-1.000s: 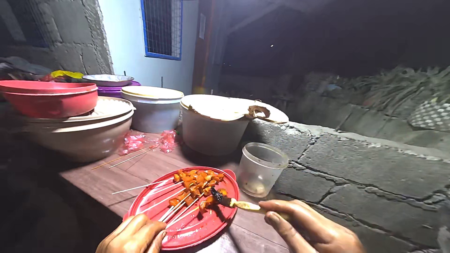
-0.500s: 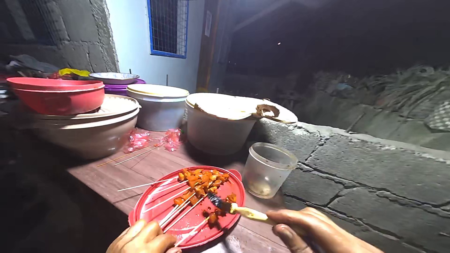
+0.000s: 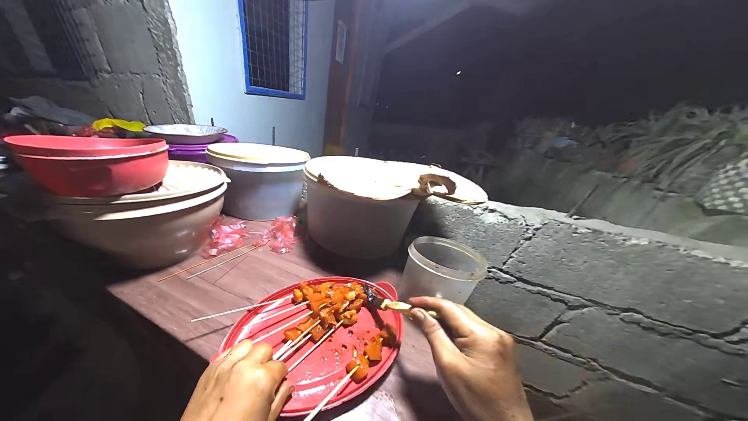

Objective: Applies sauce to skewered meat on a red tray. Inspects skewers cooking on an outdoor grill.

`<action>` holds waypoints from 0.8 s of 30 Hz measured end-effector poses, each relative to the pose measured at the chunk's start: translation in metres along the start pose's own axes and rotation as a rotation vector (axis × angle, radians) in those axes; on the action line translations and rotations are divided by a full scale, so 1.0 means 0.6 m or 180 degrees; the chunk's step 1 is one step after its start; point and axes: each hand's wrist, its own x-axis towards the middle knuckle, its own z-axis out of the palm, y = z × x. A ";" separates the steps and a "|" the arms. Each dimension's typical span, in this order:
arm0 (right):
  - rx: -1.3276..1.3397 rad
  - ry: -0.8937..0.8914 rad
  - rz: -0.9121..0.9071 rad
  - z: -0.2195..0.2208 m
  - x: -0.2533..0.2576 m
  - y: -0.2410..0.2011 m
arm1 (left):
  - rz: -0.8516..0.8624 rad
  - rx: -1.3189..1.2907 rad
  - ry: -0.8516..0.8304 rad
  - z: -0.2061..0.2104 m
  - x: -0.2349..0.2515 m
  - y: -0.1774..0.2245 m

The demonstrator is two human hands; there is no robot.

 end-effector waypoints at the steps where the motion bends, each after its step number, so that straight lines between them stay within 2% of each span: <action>1: 0.0094 -0.0058 0.0009 -0.001 -0.005 -0.009 | -0.0011 0.0005 -0.0014 0.000 0.003 -0.001; 4: 0.0454 -0.0357 -0.0011 -0.029 -0.018 -0.050 | -0.0047 0.0032 0.0034 0.005 0.006 -0.005; 7: 0.0623 -0.0378 -0.0097 -0.048 -0.023 -0.069 | -0.0068 0.0054 0.0077 0.010 0.008 -0.007; 12: 0.0502 -0.0512 0.0103 -0.042 -0.023 -0.043 | -0.0075 0.0067 0.0125 0.014 0.012 -0.005; 14: 0.0399 -0.0539 0.0149 -0.062 -0.019 -0.034 | -0.0073 0.0056 0.0122 0.012 0.012 -0.006; 20: 0.0761 0.0043 0.0322 -0.168 0.031 -0.023 | -0.0060 0.0084 0.0038 0.010 0.012 -0.007; 24: 0.0195 0.0316 0.0405 -0.190 0.077 0.024 | -0.0092 0.0110 0.0000 0.012 0.019 -0.006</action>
